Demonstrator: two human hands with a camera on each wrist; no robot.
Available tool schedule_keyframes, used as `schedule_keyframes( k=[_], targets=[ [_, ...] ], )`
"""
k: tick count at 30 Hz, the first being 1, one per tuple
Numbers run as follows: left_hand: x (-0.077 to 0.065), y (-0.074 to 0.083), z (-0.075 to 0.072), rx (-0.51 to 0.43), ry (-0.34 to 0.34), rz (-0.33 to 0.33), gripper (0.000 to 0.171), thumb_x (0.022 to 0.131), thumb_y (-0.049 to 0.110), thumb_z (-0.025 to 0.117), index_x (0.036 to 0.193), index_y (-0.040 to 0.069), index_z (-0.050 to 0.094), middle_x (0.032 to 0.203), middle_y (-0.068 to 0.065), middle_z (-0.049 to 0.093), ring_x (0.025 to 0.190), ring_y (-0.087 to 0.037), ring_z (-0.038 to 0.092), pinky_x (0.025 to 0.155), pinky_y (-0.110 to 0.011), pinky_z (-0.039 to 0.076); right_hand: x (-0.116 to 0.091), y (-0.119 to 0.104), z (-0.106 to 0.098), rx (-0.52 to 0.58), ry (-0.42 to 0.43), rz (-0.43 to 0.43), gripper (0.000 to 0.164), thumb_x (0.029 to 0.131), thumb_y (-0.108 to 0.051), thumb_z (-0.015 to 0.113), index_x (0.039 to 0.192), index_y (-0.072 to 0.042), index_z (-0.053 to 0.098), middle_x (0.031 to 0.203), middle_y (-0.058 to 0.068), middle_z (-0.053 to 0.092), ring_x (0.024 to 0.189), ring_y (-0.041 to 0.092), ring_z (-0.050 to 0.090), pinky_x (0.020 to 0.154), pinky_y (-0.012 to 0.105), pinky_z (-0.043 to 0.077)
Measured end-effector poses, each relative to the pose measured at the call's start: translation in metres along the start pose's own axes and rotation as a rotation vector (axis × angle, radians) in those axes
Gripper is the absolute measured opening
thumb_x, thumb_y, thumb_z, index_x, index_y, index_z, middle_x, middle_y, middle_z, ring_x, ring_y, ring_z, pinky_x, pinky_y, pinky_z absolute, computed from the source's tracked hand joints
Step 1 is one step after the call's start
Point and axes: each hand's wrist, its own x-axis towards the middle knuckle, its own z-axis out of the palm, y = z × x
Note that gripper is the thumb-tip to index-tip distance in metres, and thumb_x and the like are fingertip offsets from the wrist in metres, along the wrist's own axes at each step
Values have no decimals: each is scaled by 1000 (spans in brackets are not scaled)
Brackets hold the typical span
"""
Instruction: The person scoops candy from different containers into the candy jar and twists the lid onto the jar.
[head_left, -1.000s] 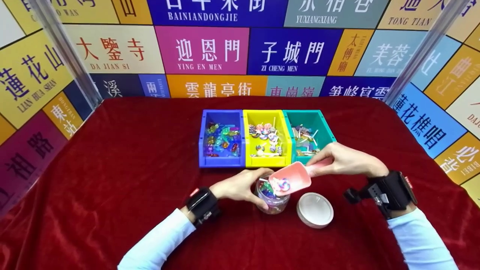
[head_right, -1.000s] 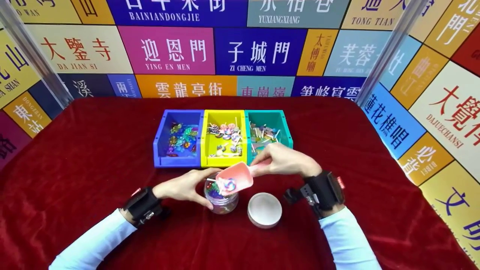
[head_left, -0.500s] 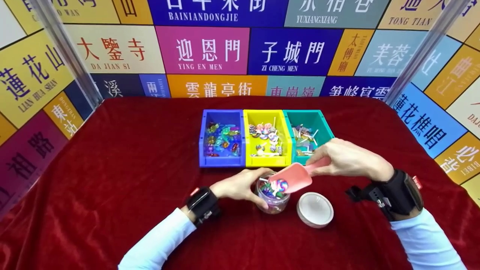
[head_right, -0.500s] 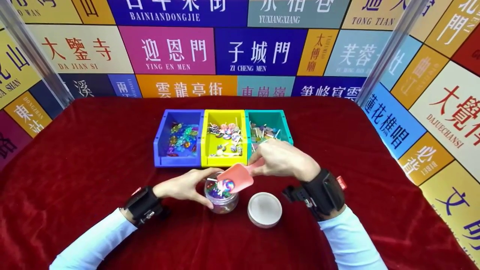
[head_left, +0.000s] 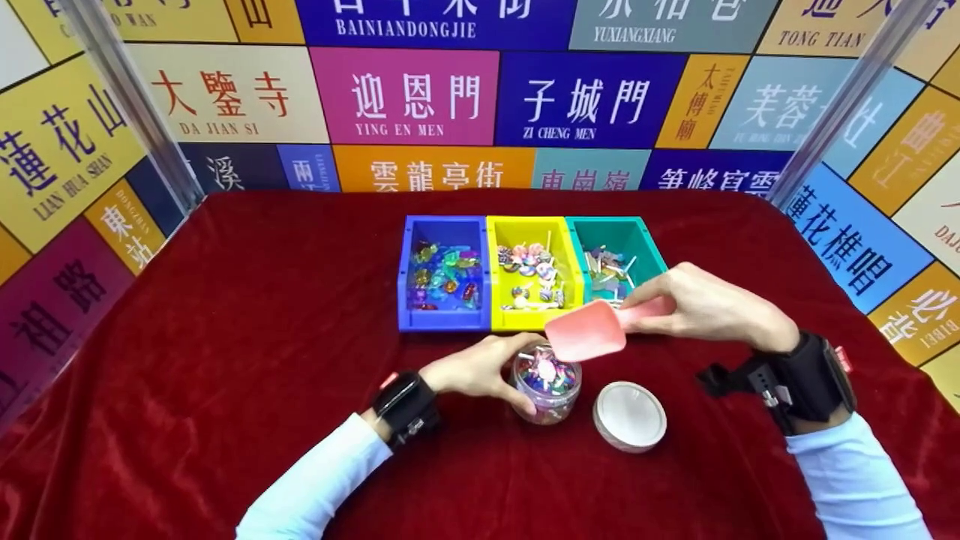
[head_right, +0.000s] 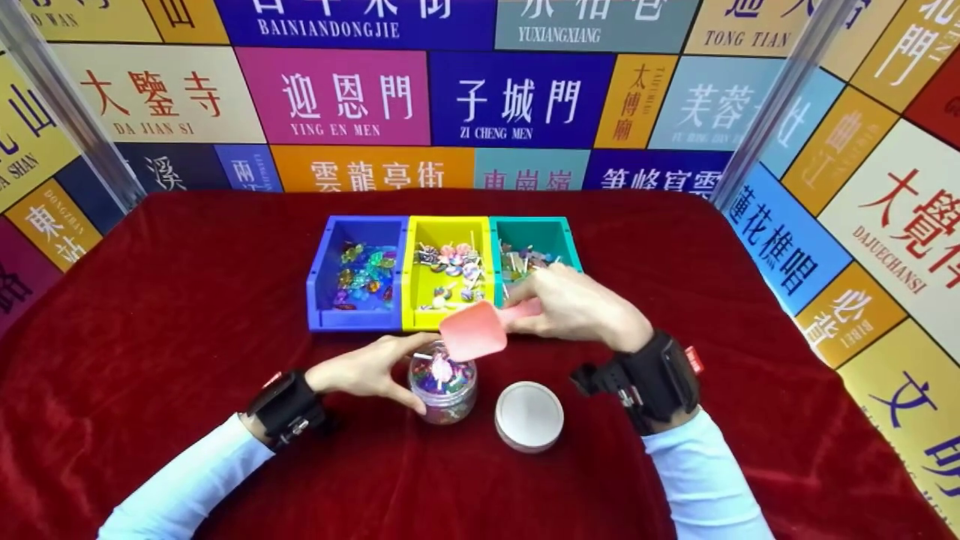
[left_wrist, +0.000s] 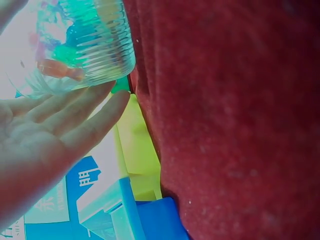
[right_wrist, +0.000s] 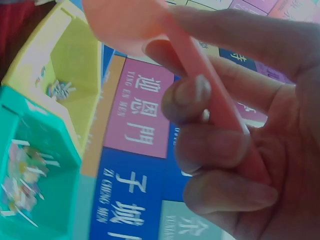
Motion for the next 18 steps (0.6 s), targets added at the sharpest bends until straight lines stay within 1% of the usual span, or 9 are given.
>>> schedule_keyframes(
  k=[2,5,8,10,12,15,18],
  targets=[
    [0,0,0,7,-3,-11,84,63,35,78,131,7,38,122,-6,53,107,-13,51,94,-22,39,1,5,2,52,-15,-1,20,81,-34,64,90,-18,71,71,-14,61,59,1,47,54,17,40],
    [0,1,0,18,-5,-22,87,63,36,78,133,6,36,124,-7,52,109,-14,50,95,-22,38,1,13,6,167,-21,23,17,82,-29,63,92,-17,70,70,-12,59,59,2,46,53,17,38],
    [0,2,0,24,-1,-15,84,63,36,78,131,5,38,122,-7,53,109,-14,51,95,-20,37,3,20,12,291,19,60,13,83,-21,62,92,-15,69,72,-9,60,59,4,47,53,18,39],
    [0,1,0,20,1,-7,82,63,35,78,129,6,39,120,-6,54,108,-13,51,95,-19,37,6,24,17,344,68,88,13,84,-16,61,93,-12,69,73,-5,61,59,5,47,53,18,40],
    [0,1,0,17,2,0,80,63,35,78,128,6,41,119,-5,54,107,-13,51,94,-19,37,11,28,22,369,130,129,16,84,-14,61,96,-7,68,74,-1,61,58,6,48,52,18,41],
    [0,1,-1,7,3,7,79,64,34,78,128,7,41,119,-4,55,106,-12,51,94,-19,37,20,33,31,379,213,221,24,82,-15,63,102,-1,64,77,6,60,58,9,50,50,18,44],
    [0,1,-1,3,1,3,78,64,34,78,128,7,41,119,-4,55,106,-12,51,94,-19,38,32,33,43,359,277,300,31,82,-15,63,107,3,61,87,14,60,64,15,50,53,17,43]
  ],
)
